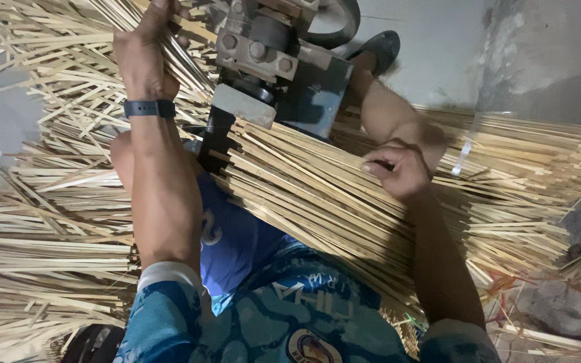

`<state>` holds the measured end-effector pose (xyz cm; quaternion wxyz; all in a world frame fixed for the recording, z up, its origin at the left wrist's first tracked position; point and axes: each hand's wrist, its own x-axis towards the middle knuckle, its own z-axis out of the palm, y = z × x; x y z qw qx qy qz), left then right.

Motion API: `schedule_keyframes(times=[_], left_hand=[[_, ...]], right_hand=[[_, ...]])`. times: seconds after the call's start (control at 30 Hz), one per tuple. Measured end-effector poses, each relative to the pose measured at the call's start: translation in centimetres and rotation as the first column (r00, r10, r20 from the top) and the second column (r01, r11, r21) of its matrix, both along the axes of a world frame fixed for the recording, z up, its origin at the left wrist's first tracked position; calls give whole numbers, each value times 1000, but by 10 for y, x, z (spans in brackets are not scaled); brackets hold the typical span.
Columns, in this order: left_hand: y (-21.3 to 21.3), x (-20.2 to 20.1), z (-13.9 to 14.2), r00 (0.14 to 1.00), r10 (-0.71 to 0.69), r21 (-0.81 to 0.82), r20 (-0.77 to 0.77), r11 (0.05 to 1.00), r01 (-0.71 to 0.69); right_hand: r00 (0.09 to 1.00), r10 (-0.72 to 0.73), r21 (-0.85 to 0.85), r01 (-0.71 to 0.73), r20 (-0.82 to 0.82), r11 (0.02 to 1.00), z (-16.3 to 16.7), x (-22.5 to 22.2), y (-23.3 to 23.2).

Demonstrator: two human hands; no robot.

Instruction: The person sits on the floor and repeatedly feeds thin bamboo sticks into a grinding machine to sharpen their ends. The person holds a bundle of sticks in the left hand and feeds them one by one into the machine with the right hand, then places the sharpened sticks into a pile.

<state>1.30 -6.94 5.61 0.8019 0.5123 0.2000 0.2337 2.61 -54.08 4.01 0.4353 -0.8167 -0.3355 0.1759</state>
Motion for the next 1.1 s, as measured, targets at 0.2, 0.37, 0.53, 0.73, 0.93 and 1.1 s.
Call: schedule_keyframes(times=[0.2,0.37,0.53,0.73,0.93,1.1], left_hand=[[6,0,-5,998,-24,-89,57,996,29],[22,-6,-16,991,108,-207,79,974,-89],[43,-11,-25,975,159,-258,156,959,-115],[35,-21,-28,996,69,-97,50,993,-64],[14,-6,-22,999,6,11,-41,1000,-5],[11,-3,-23,1000,-17,-55,-25,998,16]], right_hand=[[960,-39,210,-21,277,977,-25,8,-20],[922,-88,228,-1,378,974,-19,21,-39],[934,-176,-38,198,310,980,30,20,-83],[826,-247,-117,350,507,930,58,37,-64],[819,-159,-178,302,552,937,30,20,8],[872,-91,-239,230,482,943,30,-12,27]])
